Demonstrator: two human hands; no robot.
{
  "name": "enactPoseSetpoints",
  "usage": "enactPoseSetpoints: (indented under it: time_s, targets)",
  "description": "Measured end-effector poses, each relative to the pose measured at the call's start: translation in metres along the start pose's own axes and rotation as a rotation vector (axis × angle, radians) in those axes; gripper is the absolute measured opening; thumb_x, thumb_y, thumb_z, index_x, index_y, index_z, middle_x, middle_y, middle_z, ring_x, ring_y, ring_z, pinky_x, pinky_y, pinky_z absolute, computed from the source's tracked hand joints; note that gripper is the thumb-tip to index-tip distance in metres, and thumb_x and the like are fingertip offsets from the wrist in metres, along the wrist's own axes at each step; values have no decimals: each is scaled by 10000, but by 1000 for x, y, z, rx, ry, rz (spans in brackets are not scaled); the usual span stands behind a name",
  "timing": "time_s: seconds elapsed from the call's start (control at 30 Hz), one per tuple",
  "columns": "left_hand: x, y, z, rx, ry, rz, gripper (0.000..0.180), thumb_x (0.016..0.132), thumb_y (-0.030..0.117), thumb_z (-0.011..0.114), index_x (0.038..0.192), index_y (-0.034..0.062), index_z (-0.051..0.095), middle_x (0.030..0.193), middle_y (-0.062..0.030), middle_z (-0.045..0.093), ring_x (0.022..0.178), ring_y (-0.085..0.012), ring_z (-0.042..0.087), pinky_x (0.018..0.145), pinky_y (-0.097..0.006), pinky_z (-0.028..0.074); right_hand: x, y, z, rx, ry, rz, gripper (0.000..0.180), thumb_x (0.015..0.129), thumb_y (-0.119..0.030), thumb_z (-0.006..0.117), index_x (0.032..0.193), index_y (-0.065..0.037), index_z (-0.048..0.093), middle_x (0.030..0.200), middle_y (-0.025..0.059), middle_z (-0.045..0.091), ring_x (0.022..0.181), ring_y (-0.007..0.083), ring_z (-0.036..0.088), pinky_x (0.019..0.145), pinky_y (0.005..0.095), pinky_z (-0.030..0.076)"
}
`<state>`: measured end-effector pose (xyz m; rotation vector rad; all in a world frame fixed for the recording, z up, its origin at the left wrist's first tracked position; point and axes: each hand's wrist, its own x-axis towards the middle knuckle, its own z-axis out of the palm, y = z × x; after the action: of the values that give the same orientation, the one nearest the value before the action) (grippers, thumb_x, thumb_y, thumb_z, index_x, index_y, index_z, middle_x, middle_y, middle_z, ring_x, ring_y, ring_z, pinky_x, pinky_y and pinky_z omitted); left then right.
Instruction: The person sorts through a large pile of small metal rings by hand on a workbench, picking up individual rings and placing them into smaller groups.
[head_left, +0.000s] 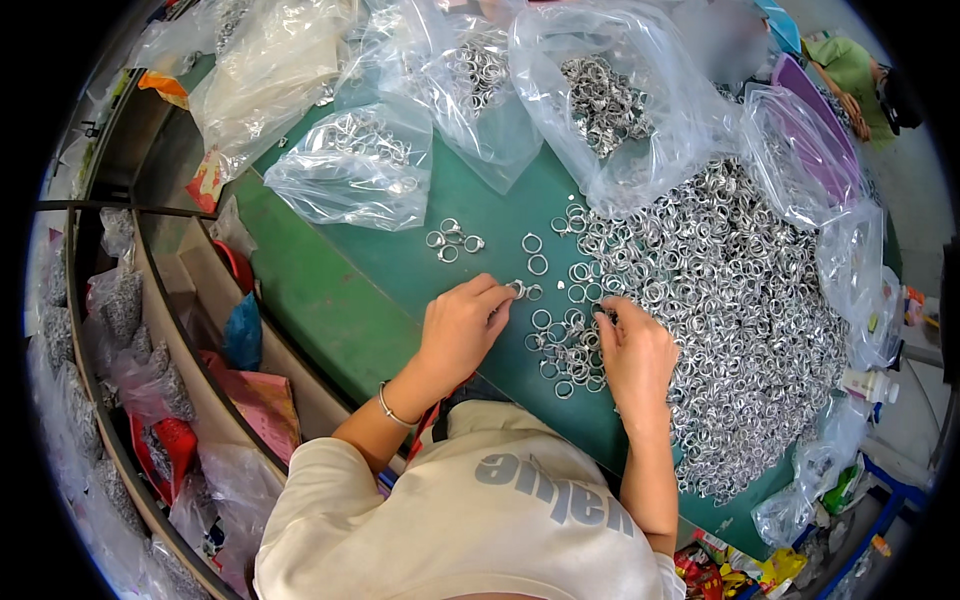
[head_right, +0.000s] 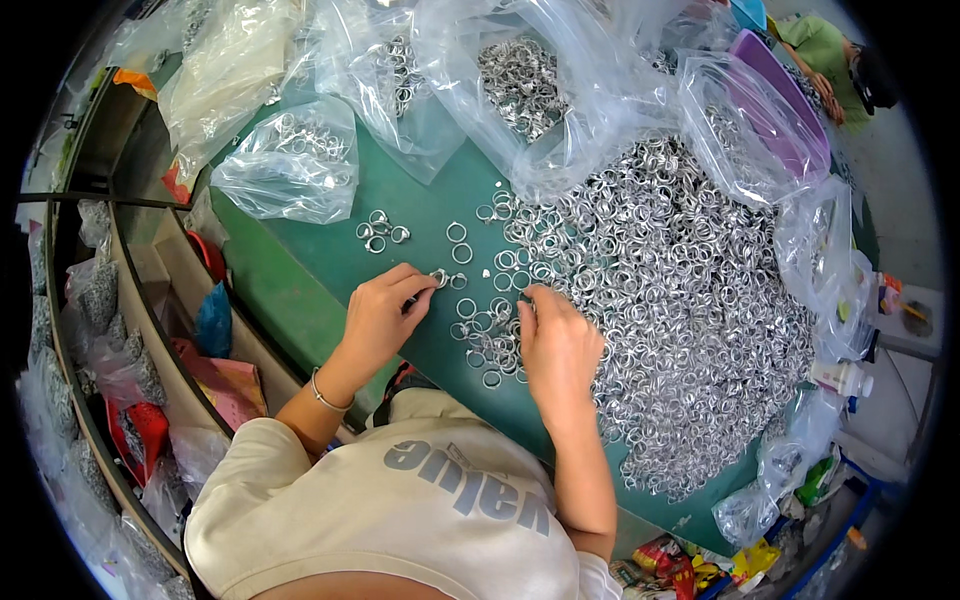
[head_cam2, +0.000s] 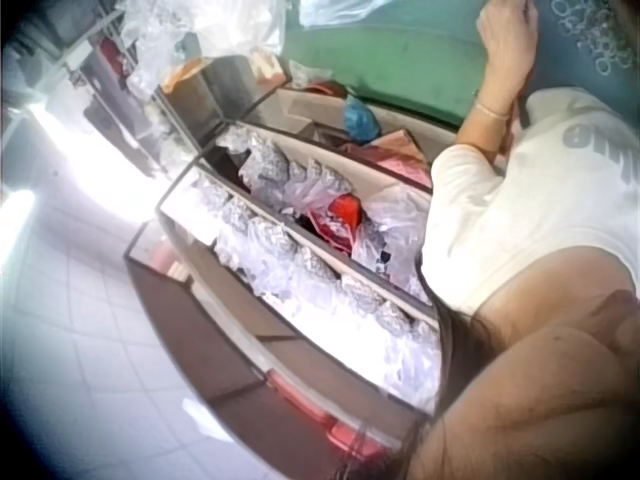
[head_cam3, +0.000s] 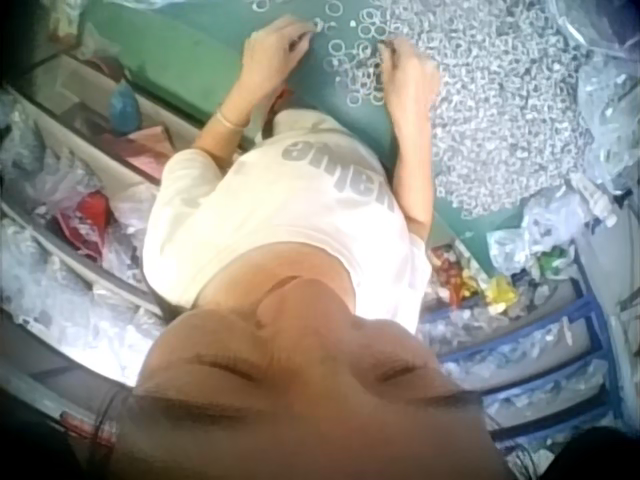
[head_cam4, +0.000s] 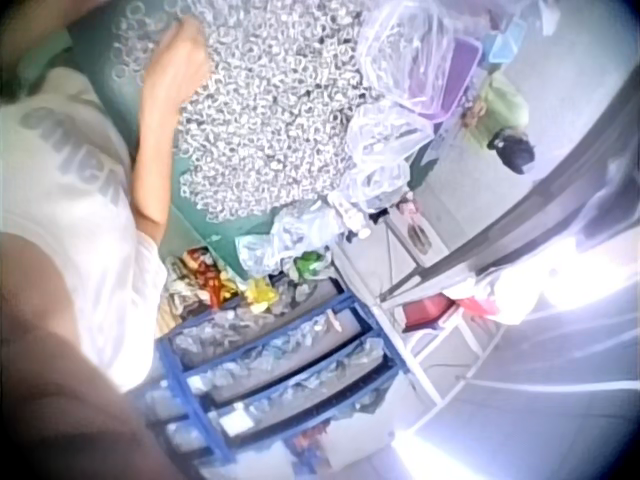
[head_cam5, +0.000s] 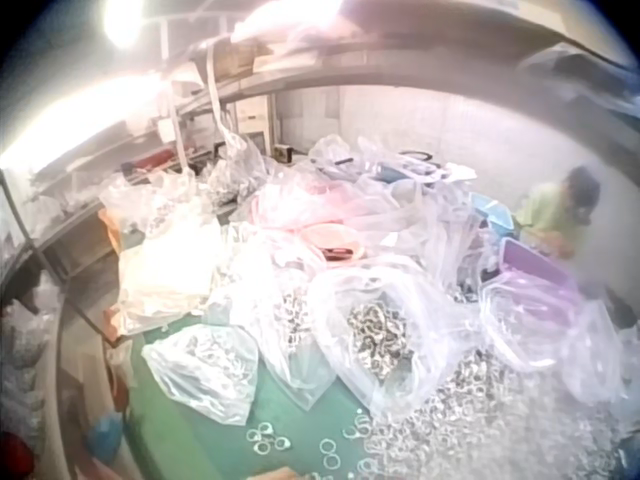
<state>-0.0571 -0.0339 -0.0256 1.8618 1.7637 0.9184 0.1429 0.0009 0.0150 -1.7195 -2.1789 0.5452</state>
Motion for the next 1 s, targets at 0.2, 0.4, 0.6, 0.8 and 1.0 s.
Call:
enactPoseSetpoints:
  time_s: [0.2, 0.4, 0.6, 0.8, 1.0]
  targets:
    - [-3, 16, -4, -298, 27, -155, 130, 793, 78, 652, 921, 77, 627, 765, -79, 561, 606, -278, 582, 529, -373, 466, -4, 8, 0, -37, 74, 22, 133, 811, -145, 667, 907, -56, 641, 774, 125, 661, 601, 307, 624, 526, 394, 475]
    - [-12, 21, 11, -42, -150, -3, 160, 788, 69, 662, 944, 84, 628, 751, -66, 535, 577, -257, 570, 517, -349, 453, -8, -2, 10, -26, -49, -177, 170, 803, -158, 670, 931, -56, 624, 723, 132, 633, 598, 303, 619, 514, 396, 470]
    - [-15, 13, 11, -7, -171, -50, 132, 782, 76, 665, 905, 87, 616, 754, -60, 542, 587, -257, 580, 522, -361, 460, -10, 14, -6, -101, 12, -16, 66, 802, -98, 623, 764, -52, 595, 682, 129, 625, 575, 311, 610, 511, 406, 463]
    - [-13, 22, 14, -69, -131, -27, 147, 775, 89, 676, 916, 94, 637, 759, -61, 540, 610, -259, 582, 536, -363, 468, -8, -1, 1, -70, 109, -73, 113, 811, -148, 657, 801, -52, 598, 718, 128, 638, 594, 300, 626, 499, 392, 467]
    - [-6, 27, 21, -4, -188, 85, 142, 769, 100, 680, 909, 96, 658, 772, -58, 545, 628, -270, 583, 546, -362, 473, 11, 5, 20, -179, -15, -80, 150, 817, -174, 645, 780, -47, 575, 671, 135, 624, 601, 320, 629, 500, 404, 471]
